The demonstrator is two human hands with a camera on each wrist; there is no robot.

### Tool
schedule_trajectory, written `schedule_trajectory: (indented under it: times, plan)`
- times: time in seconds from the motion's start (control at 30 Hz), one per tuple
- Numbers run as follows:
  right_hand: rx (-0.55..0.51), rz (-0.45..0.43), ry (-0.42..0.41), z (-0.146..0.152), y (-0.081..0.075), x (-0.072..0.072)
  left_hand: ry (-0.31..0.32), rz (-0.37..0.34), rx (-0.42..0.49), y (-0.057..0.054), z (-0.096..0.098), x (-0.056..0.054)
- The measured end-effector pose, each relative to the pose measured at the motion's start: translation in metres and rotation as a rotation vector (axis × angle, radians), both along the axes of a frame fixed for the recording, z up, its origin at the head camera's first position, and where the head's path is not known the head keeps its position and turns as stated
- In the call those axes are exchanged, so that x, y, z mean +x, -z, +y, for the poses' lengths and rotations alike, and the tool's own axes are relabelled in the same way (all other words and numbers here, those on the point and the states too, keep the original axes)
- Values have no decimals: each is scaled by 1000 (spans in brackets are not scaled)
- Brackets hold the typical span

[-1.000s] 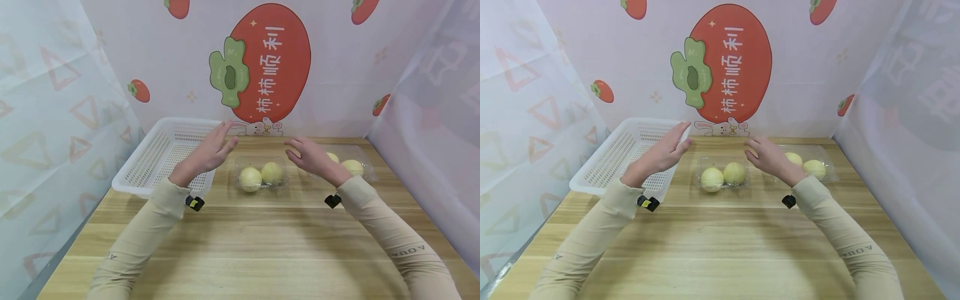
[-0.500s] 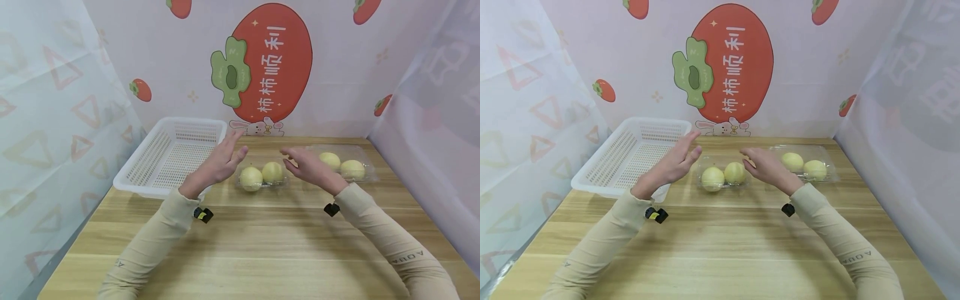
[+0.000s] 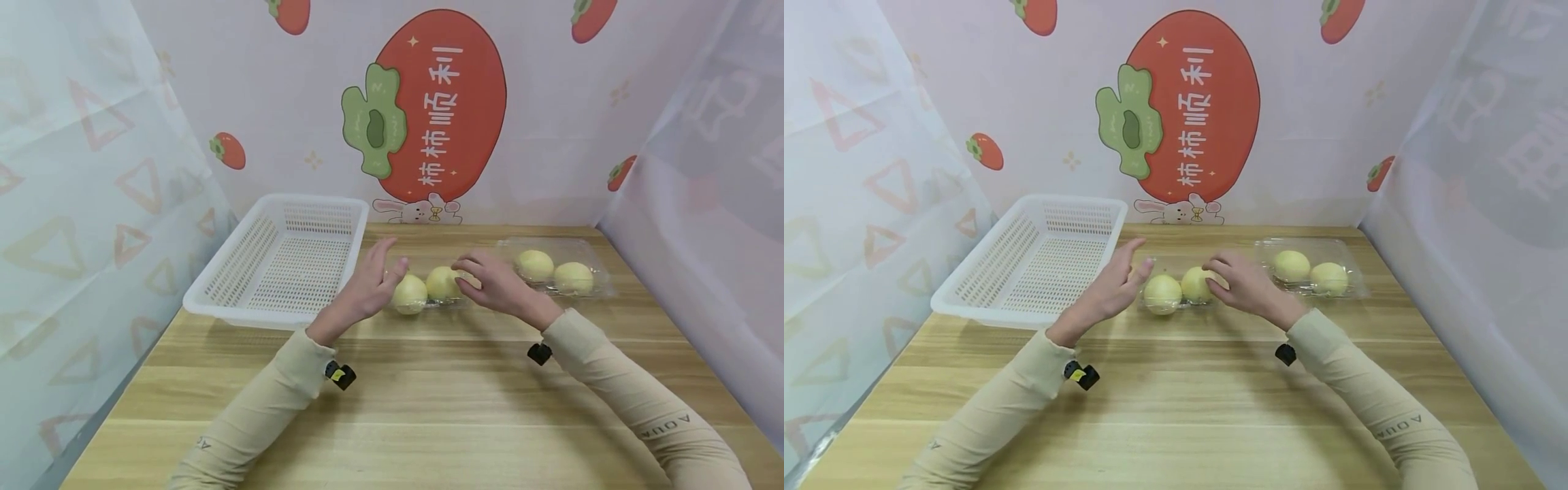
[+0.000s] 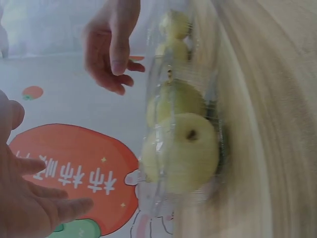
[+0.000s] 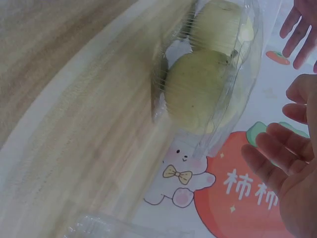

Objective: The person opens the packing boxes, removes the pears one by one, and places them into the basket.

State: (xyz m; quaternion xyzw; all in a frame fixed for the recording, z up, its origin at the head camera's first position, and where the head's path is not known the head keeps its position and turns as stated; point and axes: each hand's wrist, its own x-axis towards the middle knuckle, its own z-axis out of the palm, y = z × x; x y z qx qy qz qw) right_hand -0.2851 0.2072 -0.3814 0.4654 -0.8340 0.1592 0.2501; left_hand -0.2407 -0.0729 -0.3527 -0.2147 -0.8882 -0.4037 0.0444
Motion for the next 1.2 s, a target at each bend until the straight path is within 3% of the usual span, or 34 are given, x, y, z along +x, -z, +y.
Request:
schedule_trajectory:
  times: [0.43,0.7,0.93,1.2]
  plan:
    - [0,41,-76,-7,10,2,-24,33,33,33,4,-1]
    - [21,32,-61,-8,14,6,-42,-45,1,50,1,-1]
    - [42,-52,-30,-9,18,11,-70,-111,27,57,1,0]
    - [66,-50,-42,-14,21,12,-105,-169,49,64,1,-4]
